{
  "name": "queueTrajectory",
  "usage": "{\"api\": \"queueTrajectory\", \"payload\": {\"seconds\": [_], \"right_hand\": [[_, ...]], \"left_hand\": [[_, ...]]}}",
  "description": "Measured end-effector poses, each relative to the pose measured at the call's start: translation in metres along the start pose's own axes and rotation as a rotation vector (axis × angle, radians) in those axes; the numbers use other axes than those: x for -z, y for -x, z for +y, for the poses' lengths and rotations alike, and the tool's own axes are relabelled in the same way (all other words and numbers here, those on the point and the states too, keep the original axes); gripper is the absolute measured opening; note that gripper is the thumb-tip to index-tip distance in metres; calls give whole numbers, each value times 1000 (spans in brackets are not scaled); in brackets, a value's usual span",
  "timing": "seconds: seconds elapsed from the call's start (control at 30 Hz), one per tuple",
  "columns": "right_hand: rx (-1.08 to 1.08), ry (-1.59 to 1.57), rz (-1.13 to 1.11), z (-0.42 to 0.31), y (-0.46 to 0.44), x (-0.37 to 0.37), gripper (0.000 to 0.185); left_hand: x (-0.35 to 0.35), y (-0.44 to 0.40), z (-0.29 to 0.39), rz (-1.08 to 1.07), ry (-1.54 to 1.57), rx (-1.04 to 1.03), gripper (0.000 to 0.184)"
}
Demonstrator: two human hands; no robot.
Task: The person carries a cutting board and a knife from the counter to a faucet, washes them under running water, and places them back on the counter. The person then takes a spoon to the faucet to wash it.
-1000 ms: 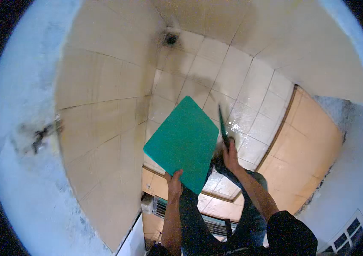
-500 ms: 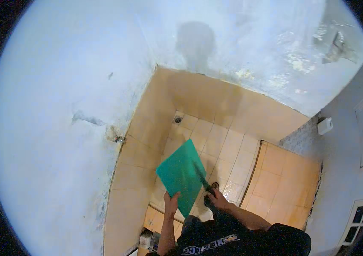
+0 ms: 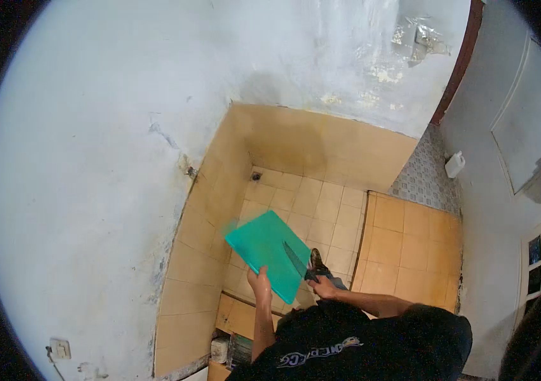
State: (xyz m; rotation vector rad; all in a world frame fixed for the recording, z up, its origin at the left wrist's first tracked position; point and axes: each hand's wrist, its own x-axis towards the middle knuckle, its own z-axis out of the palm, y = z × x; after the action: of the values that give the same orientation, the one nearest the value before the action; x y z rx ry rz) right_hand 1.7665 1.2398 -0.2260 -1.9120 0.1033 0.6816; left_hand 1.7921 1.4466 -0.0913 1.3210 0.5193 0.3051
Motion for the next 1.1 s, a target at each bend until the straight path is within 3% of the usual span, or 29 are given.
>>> {"api": "queueTrajectory", "payload": {"seconds": [0.13, 0.2, 0.23, 0.3, 0.33, 0.4, 0.43, 0.53, 0.6, 0.7, 0.8, 0.83, 0.9, 0.97, 1.07, 1.1], "right_hand": [[-146, -45, -109, -13, 42, -5, 35], [-392, -352, -413, -14, 61, 5, 37], [-314, -151, -342, -4, 55, 9, 38], [-249, -412, -65, 38, 49, 9, 30], [-395, -642, 101, 31, 61, 12, 23], [-449, -1121, 91, 59, 70, 18, 27], [-502, -1332, 71, 77, 74, 23, 28], [-590, -1351, 140, 103, 107, 30, 24], [-575, -1274, 148, 114, 123, 31, 24], [-527, -1268, 107, 149, 138, 39, 23], [-363, -708, 251, 152, 172, 61, 27], [-364, -711, 253, 162, 181, 76, 27], [-3, -201, 466, 177, 194, 107, 34], [-21, -175, 473, 147, 237, 151, 45], [5, -262, 345, 105, 301, 208, 45], [133, -465, 229, 87, 331, 222, 40]], "left_hand": [[37, 36, -4, -21, -176, 13, 28], [51, 56, -9, -26, -185, 99, 28], [58, 59, -15, -29, -189, 109, 28], [73, 73, -30, -15, -310, 47, 28], [76, 87, -28, -12, -313, 62, 28], [81, 105, -18, 33, -13, 91, 29], [82, 113, -14, 43, -18, 89, 29], [89, 141, -15, 104, -53, 91, 29], [85, 151, -23, 2, -10, 76, 30], [69, 205, 18, -73, -88, 84, 34], [67, 252, 15, -135, 77, 109, 40], [72, 274, 15, -138, 75, 110, 40], [81, 319, 27, -219, 220, 108, 45], [75, 388, 92, -193, 152, 92, 47], [92, 444, 82, -107, 207, 54, 47], [98, 461, 75, -77, 228, 44, 47]]}}
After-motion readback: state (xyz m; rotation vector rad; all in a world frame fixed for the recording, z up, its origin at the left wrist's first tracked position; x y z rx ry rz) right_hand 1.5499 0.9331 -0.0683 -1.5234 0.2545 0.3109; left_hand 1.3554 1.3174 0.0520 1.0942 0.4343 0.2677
